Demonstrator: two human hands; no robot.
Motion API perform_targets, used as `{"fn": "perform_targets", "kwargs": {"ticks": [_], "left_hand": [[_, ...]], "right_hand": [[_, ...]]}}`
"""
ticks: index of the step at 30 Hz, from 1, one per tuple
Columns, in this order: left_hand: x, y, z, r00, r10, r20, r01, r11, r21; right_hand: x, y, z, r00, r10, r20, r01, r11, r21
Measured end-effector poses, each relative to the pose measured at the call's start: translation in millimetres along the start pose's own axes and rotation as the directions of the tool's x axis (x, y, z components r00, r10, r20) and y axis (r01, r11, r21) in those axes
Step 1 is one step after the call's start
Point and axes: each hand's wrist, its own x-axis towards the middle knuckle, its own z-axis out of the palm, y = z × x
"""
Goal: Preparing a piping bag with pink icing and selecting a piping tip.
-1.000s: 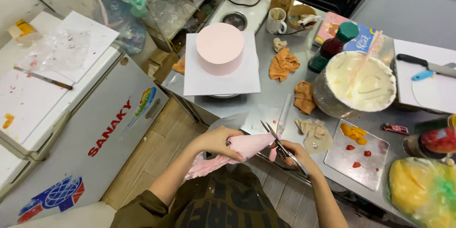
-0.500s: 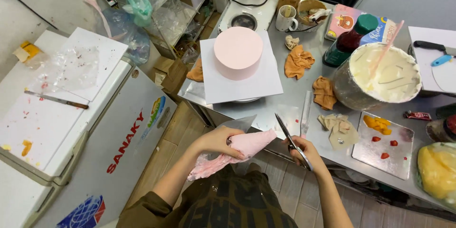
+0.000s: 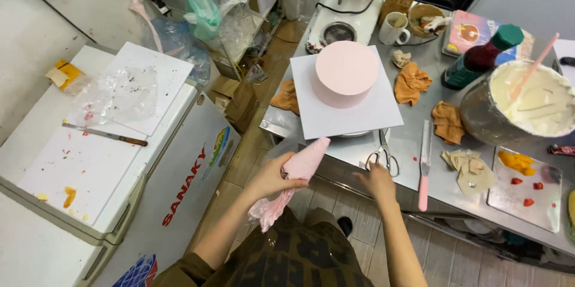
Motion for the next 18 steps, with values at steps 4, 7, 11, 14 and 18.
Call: {"fn": "perform_targets", "kwargs": {"ticks": [4,7,11,14,18], "left_hand": [[-9.2,8.9,-1.8,0.951,-0.011,-0.308,0.005,1.000,-0.021],[-11.1,12.6,-2.7,0.946,0.099,-0.308,-0.168,0.964,-0.207],[-25.8,33.4,-63.2,0.901,0.094,-0.424,-0.271,0.885,-0.380],[-41.7,19.7,-123.3,0.759,0.088,-0.645,-0.562,0.589,-0.581],[-58.7,6.5,-176.1,0.636,0.108,-0.764,-0.708,0.476,-0.522]], "right_hand": [[-57.6,-118.1,-63.2,0.860,-0.497,0.120,0.134,0.445,0.886],[-53.7,-149.3,-40.7,0.850,-0.518,-0.091,0.079,-0.044,0.996],[-20.1,-118.2,-24.5,0.956,-0.290,-0.048,0.004,-0.151,0.989],[15.3,-51.0,-14.6,0.899,-0.406,-0.161,0.193,0.039,0.980],[4.0,-38.9,-70.0,0.789,-0.577,-0.209,0.402,0.228,0.887]]}}
